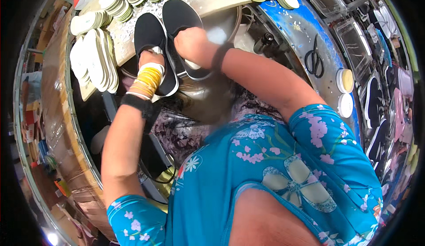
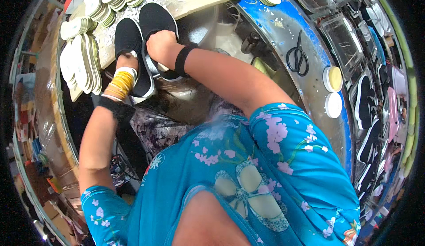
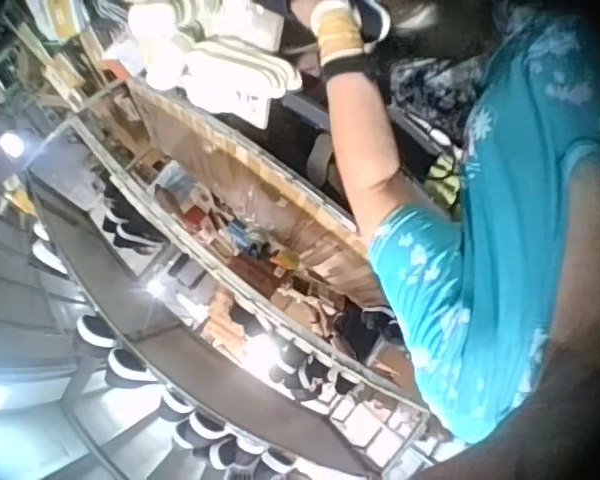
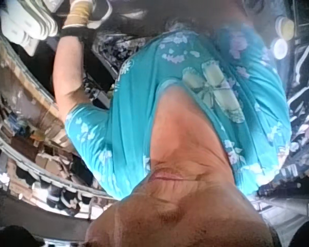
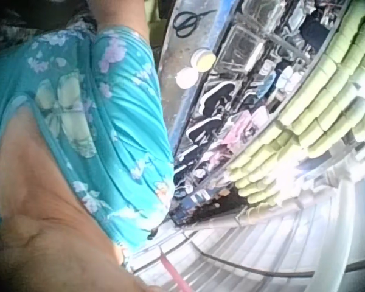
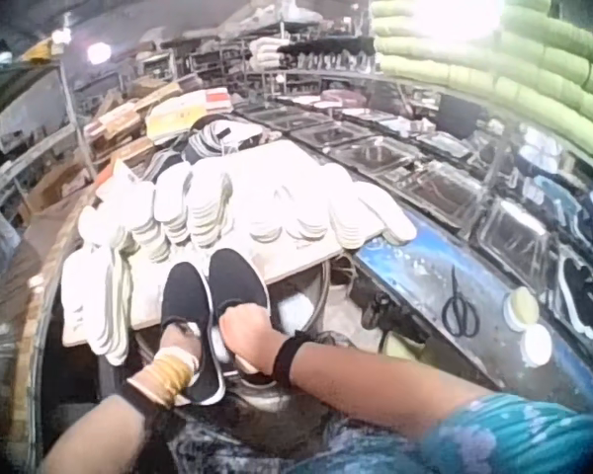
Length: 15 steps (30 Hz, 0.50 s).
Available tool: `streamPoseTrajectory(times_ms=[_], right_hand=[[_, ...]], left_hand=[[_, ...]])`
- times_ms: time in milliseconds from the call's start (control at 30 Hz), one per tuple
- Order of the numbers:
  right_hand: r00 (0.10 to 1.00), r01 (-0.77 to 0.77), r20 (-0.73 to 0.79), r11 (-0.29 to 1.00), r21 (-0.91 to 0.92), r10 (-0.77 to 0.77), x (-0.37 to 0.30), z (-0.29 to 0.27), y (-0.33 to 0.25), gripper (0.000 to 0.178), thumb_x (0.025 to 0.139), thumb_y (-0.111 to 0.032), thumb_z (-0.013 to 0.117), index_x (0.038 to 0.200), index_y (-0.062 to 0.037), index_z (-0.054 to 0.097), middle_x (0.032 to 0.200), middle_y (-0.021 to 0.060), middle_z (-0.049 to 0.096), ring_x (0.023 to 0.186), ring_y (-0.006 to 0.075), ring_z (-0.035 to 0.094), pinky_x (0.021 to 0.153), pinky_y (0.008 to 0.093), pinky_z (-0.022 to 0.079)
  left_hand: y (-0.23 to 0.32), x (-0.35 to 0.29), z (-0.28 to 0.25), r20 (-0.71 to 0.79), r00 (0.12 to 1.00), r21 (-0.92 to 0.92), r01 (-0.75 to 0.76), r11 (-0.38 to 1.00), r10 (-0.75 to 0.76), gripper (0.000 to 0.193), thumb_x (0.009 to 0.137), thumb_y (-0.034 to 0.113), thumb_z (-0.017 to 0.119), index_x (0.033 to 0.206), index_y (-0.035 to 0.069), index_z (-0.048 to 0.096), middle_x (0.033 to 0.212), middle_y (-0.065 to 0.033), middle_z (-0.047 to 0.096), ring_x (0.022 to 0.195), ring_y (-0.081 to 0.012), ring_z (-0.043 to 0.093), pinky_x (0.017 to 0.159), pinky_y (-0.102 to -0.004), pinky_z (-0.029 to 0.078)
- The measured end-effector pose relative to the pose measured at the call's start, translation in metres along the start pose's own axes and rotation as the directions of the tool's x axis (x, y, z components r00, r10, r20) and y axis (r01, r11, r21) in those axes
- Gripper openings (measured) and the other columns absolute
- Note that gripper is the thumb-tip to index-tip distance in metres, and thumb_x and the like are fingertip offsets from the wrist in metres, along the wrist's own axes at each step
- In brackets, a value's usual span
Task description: Insert insoles into shoes and trim the excess edges using scissors.
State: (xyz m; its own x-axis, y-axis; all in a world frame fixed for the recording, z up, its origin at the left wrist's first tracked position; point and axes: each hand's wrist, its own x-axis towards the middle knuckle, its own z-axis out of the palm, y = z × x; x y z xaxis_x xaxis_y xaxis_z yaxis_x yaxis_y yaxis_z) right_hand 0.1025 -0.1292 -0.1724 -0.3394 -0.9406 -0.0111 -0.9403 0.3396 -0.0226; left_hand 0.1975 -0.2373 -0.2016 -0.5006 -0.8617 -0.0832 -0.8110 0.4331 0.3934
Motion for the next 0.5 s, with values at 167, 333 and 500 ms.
streamPoseTrajectory(times_ms=[167,333,500], right_hand=[[0.911,0.410,0.014,0.900,-0.145,-0.412,-0.003,-0.034,0.021,0.016,0.069,-0.009,0.057,0.079,-0.0059,0.069,0.081,0.0126,0.066,0.076,0.0265,0.065,0.059,0.0363,0.052],[0.980,0.197,0.036,0.963,-0.184,-0.194,-0.002,-0.009,0.010,0.011,0.068,-0.011,0.056,0.068,-0.0097,0.067,0.067,0.0097,0.063,0.062,0.0213,0.061,0.050,0.0334,0.046],[0.887,0.462,0.265,0.753,-0.469,-0.379,-0.002,-0.009,-0.015,0.009,0.067,-0.021,0.059,0.065,-0.0172,0.067,0.062,0.0025,0.061,0.061,0.0169,0.060,0.048,0.0327,0.043]], left_hand=[[-0.028,0.031,-0.004,0.046,0.972,0.002,-0.233,0.973,0.232,0.034,0.083,0.027,0.048,0.094,-0.002,0.060,0.098,-0.0261,0.058,0.094,-0.0392,0.056,0.083,-0.0413,0.044],[-0.009,-0.017,-0.046,0.535,0.552,0.499,-0.817,0.288,0.639,0.020,0.075,0.014,0.058,0.092,0.007,0.063,0.092,-0.0138,0.062,0.083,-0.0293,0.062,0.068,-0.0345,0.050],[0.029,-0.025,-0.078,0.691,0.581,0.337,-0.785,0.520,0.430,0.024,0.076,0.026,0.059,0.083,0.004,0.066,0.078,-0.0136,0.066,0.074,-0.0229,0.066,0.060,-0.0346,0.052]])
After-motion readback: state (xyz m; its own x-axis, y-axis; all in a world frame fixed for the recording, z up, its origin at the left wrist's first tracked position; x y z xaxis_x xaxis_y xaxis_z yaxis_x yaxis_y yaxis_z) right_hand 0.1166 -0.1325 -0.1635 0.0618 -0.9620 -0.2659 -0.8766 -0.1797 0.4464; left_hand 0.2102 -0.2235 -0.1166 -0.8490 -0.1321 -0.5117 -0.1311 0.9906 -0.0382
